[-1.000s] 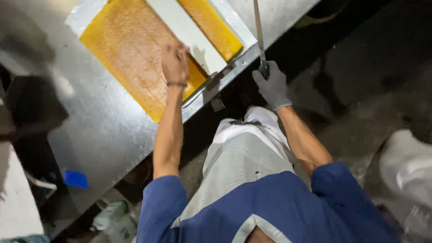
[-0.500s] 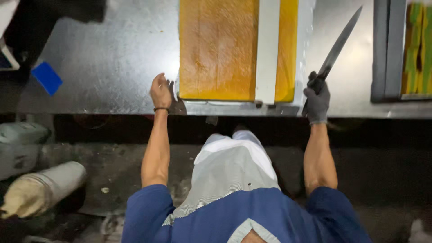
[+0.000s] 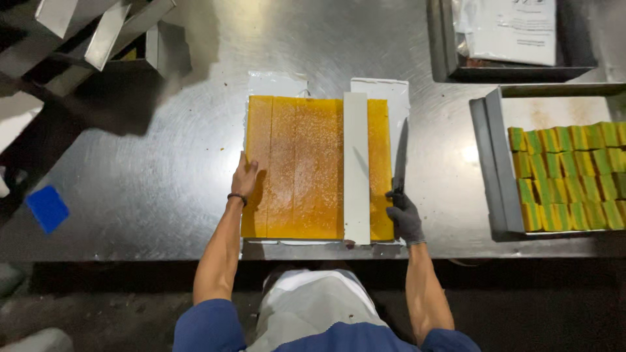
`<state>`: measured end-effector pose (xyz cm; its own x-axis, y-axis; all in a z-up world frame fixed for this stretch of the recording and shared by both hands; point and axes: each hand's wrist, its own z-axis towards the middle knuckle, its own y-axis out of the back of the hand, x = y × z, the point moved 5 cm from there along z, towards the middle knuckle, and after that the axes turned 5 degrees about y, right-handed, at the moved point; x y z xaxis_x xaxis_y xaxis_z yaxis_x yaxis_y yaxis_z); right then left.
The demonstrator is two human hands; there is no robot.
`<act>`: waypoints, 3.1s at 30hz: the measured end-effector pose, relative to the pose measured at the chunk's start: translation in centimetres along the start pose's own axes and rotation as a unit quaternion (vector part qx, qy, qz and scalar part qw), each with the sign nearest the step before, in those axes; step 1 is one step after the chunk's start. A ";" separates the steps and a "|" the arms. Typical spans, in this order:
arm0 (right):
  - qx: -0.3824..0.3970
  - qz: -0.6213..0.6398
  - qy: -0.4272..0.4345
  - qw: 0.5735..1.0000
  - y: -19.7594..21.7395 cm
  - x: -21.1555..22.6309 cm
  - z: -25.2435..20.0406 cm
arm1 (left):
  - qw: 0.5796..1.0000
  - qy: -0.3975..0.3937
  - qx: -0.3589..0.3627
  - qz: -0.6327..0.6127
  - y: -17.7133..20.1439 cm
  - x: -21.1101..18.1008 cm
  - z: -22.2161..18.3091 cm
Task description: The person uses a knife and a white guide bar to slice a large layered cake into square pieces on a metal table, then picks up the sliced pieces by hand and places them into a tray.
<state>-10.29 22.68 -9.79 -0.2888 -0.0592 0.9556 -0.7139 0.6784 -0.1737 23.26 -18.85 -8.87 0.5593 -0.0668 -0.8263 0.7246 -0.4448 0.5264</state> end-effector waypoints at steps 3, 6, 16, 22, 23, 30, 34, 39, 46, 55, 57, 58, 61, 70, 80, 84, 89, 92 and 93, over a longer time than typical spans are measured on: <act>-0.007 0.024 -0.021 0.999 0.0 -1.5 -1.1 | 0.999 -0.003 0.031 -0.024 -0.7 1.9 -0.6; -0.028 0.031 -0.011 0.999 -0.8 -1.9 -1.2 | 0.998 -0.019 0.056 -0.020 -1.3 2.4 0.8; -0.261 -0.051 0.061 0.962 -10.8 -7.7 -13.5 | 0.957 -0.126 0.250 0.076 -3.8 -0.2 11.2; -0.439 0.080 0.072 0.892 -27.1 -10.5 -16.0 | 0.882 -0.220 0.362 0.206 -11.9 -9.1 19.8; -0.445 0.131 0.102 0.880 -29.8 -10.3 -15.3 | 0.870 -0.262 0.324 0.264 -13.8 -11.0 20.5; -0.401 0.147 0.076 0.901 -37.6 -11.0 -15.9 | 0.830 -0.442 0.231 0.248 -13.8 -17.0 12.1; -0.387 0.113 0.089 0.911 -35.7 -6.8 -19.4 | 0.844 -0.306 0.349 0.267 -8.3 -16.7 3.0; -0.436 0.190 0.152 0.866 -30.8 -3.5 -21.5 | 0.802 -0.428 0.298 0.290 -7.2 -14.8 -8.5; -0.383 0.154 0.196 0.889 -23.6 -1.6 -20.7 | 0.810 -0.402 0.256 0.341 -11.5 -13.1 -10.7; -0.306 0.132 0.161 0.929 -20.4 0.5 -19.5 | 0.870 -0.318 0.167 0.338 -2.3 -17.0 -10.1; -0.285 0.131 0.131 0.940 -20.8 0.6 -19.0 | 0.910 -0.233 0.139 0.314 1.2 -16.8 -8.8; -0.287 0.115 0.099 0.946 -21.4 0.6 -18.7 | 0.926 -0.173 0.130 0.310 2.7 -16.2 -8.3; -0.239 0.069 0.021 0.968 -24.4 0.8 -17.3 | 0.955 -0.089 0.122 0.257 5.6 -14.4 -7.4; -0.085 -0.007 -0.079 0.993 -34.1 0.0 -14.6 | 0.950 -0.067 0.024 0.304 4.0 -8.4 -3.4; -0.159 -0.002 0.004 0.987 -35.8 -3.3 -12.9 | 0.942 -0.016 0.065 0.328 1.4 -7.5 0.1; -0.158 -0.027 -0.032 0.987 -36.2 -2.9 -12.6 | 0.939 -0.008 0.091 0.332 1.5 -7.2 0.4; -0.167 -0.059 -0.032 0.984 -37.6 -1.9 -12.6 | 0.954 -0.011 0.095 0.283 1.5 -6.4 0.9; -0.174 -0.059 -0.031 0.982 -38.1 -1.5 -12.6 | 0.952 -0.007 0.102 0.288 0.3 -5.9 1.8; -0.177 -0.063 -0.026 0.982 -37.9 -1.6 -12.5 | 0.950 -0.006 0.107 0.293 -0.3 -5.8 2.0</act>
<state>25.23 6.22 -1.72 -0.2512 -0.1894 0.9492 -0.4825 0.8747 0.0468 19.04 -20.15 -4.66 0.8362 -0.3680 -0.4066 0.1910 -0.4995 0.8450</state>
